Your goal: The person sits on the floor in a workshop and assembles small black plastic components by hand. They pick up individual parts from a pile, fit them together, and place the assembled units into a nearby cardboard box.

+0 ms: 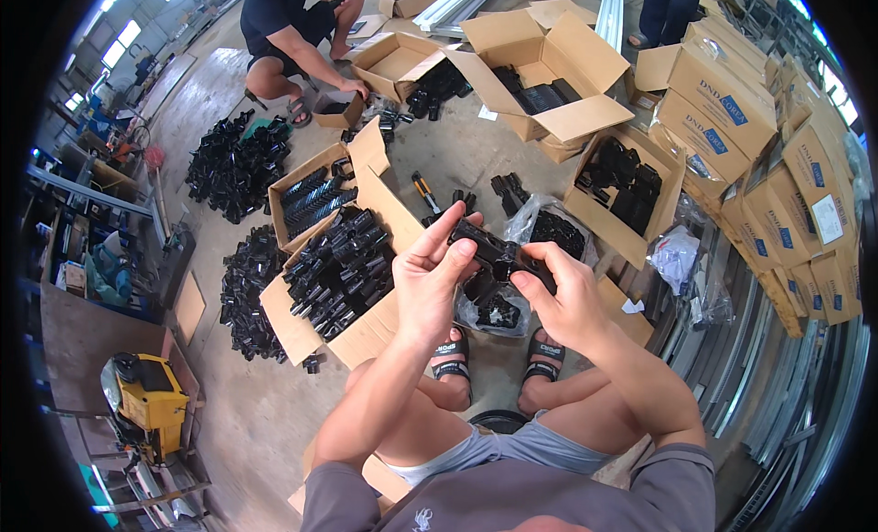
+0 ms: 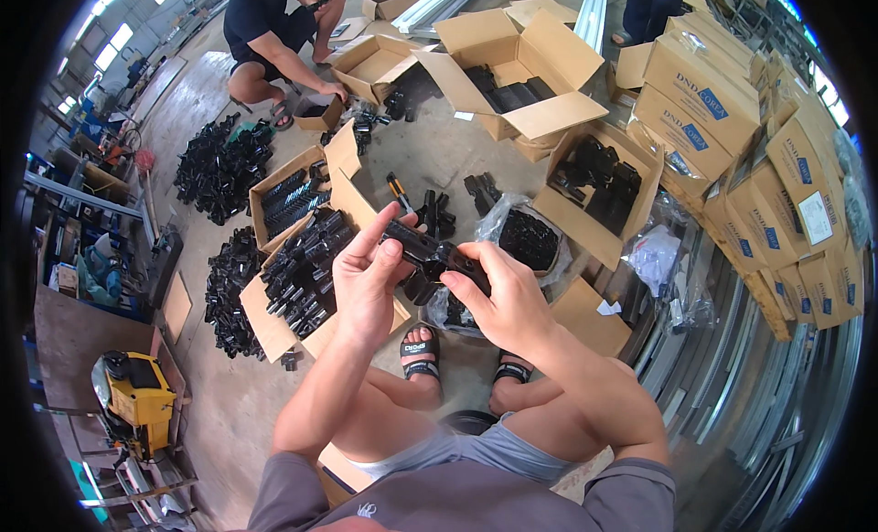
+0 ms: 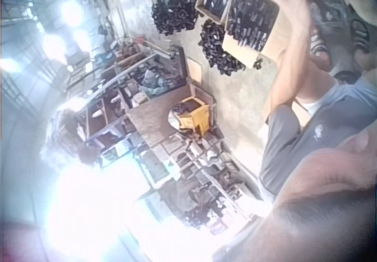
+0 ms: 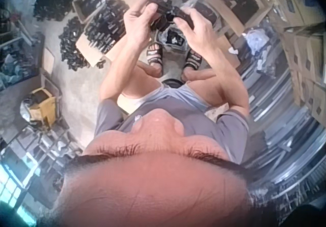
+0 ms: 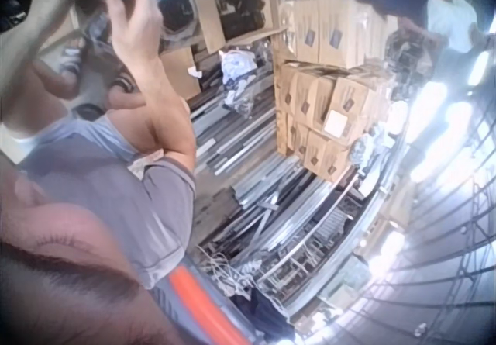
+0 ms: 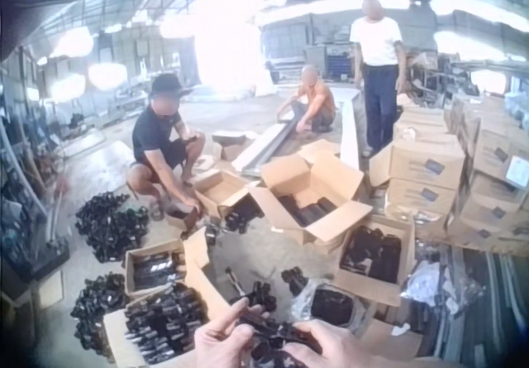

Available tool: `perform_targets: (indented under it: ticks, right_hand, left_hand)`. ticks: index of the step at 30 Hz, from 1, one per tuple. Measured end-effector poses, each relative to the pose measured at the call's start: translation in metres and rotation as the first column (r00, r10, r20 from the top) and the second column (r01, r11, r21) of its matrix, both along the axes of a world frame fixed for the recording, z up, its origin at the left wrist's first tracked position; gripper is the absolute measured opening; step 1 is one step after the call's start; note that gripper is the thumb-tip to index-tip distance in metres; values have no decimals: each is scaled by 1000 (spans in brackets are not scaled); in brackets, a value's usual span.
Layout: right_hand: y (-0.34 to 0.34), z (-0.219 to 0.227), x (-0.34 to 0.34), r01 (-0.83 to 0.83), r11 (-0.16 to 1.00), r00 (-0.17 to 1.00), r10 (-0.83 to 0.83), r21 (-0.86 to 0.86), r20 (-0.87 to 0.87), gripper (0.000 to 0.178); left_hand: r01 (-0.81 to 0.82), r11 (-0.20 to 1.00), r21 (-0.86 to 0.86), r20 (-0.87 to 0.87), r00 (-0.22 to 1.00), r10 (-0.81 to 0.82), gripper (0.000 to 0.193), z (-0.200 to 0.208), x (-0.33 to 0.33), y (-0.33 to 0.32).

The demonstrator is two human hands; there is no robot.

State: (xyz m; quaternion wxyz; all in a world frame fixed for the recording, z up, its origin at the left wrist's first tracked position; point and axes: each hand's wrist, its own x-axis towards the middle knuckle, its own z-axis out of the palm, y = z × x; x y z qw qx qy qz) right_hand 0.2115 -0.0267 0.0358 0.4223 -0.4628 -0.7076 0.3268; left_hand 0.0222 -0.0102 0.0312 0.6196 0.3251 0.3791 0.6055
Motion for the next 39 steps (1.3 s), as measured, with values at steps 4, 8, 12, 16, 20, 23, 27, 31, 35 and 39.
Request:
perform_targets:
  ticks: [4, 8, 12, 16, 20, 23, 27, 31, 35, 39]
  right_hand:
    - [-4, -5, -5, 40, 999, 999, -41, -30, -17, 33]
    - [-3, -7, -5, 31, 994, 999, -33, 109, 17, 33]
    - [0, -8, -1, -51, 995, 999, 50, 84, 16, 34]
    - [0, -10, -4, -84, 993, 996, 84, 78, -6, 37]
    - [1, -9, -3, -170, 982, 981, 161, -78, -108, 42]
    - [4, -12, 0, -239, 966, 957, 216, -103, -195, 45]
    - [9, -19, 1, -226, 967, 953, 194, -120, -233, 44]
    - [73, -57, 39, 32, 924, 972, -118, -382, -202, 33]
    - [136, -164, 111, 314, 899, 788, -67, -305, 612, 29]
    - [149, -256, 112, 377, 798, 577, 195, -470, 793, 26]
  left_hand:
    - [-73, 997, -21, -48, 996, 72, 49, -3, 3, -1]
    - [-97, 994, 58, -48, 994, 100, 49, -3, 4, -2]
    - [-12, 999, 49, -26, 1000, 14, 51, -2, -5, -4]
    - [-26, 995, 96, -12, 1000, 27, 49, 4, -6, -4]
    - [-28, 989, 147, -74, 996, 40, 44, 5, -11, -7]
    - [-33, 981, 189, -92, 994, 51, 41, 6, -13, -6]
    - [-70, 961, 267, -196, 973, 125, 37, 0, -19, -9]
    - [-156, 940, 305, -199, 954, 222, 36, 6, -29, -8]
    - [-170, 894, 414, -400, 849, 346, 38, 12, -32, -5]
    - [-199, 851, 485, -449, 779, 437, 39, 7, -42, -2]
